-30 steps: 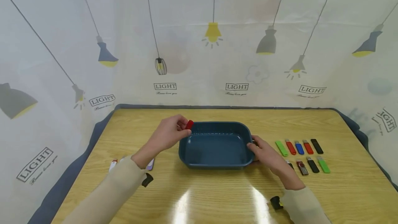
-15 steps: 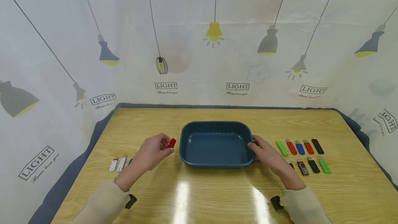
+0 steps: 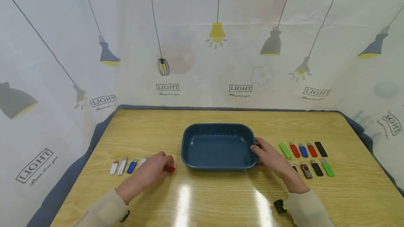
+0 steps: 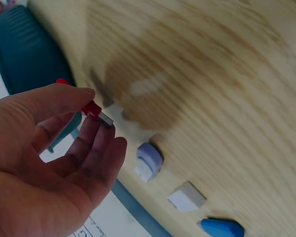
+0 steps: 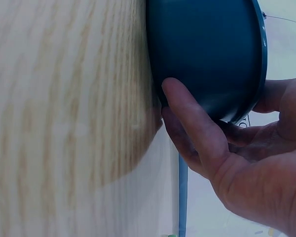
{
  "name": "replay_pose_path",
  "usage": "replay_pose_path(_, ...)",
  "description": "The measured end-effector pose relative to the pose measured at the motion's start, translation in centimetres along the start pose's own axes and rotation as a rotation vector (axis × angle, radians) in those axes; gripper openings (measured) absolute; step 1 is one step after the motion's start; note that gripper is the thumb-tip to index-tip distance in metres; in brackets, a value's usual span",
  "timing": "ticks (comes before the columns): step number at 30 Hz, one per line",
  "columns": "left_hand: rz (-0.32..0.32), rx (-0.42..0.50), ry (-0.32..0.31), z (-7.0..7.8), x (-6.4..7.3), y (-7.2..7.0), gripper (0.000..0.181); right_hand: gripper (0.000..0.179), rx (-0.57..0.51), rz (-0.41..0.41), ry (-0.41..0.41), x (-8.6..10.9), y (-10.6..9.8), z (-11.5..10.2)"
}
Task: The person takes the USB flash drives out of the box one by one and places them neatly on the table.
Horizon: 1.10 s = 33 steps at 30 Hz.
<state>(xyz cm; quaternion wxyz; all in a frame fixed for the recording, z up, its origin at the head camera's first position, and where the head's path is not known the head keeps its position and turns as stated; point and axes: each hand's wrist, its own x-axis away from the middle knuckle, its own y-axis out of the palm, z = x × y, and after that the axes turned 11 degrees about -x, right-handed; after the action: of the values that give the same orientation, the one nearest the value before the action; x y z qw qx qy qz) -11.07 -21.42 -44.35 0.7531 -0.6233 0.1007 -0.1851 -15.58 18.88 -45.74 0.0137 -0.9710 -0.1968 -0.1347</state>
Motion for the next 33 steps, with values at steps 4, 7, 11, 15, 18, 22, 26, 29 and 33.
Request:
replay_pose_path(4,0.054,-0.069,0.129,-0.4,0.2,0.7,0.026,0.059,-0.007,-0.003,0.001,0.0,0.1,0.0)
replay_pose_path(7,0.075,-0.081,0.165,-0.4,0.2,1.0,0.027,0.059,-0.010,0.000,0.003,0.1,0.2,-0.1)
replay_pose_path(11,0.073,-0.075,0.156,-0.3,0.2,1.1,0.027,0.059,-0.010,0.001,0.005,0.1,0.2,-0.1)
replay_pose_path(15,0.088,-0.033,0.058,0.0,0.3,1.4,0.024,0.059,-0.008,0.003,0.011,0.1,0.2,-0.1)
replay_pose_path(18,0.111,-0.016,-0.057,0.4,0.3,1.8,0.014,0.059,-0.007,0.008,0.015,0.1,0.1,0.0)
replay_pose_path(22,0.133,-0.026,-0.146,0.8,0.5,2.4,0.016,0.059,0.002,0.010,0.013,0.1,0.1,-0.1)
replay_pose_path(26,0.174,-0.055,-0.153,1.0,0.5,2.6,0.015,0.059,0.012,0.009,0.007,0.1,0.1,-0.1)
replay_pose_path(29,0.202,-0.056,-0.157,0.9,0.4,2.4,0.015,0.059,0.011,0.007,0.007,0.0,0.0,-0.1)
replay_pose_path(33,0.234,-0.050,-0.179,0.6,0.3,1.9,0.015,0.059,0.006,0.002,0.009,0.0,0.0,-0.1)
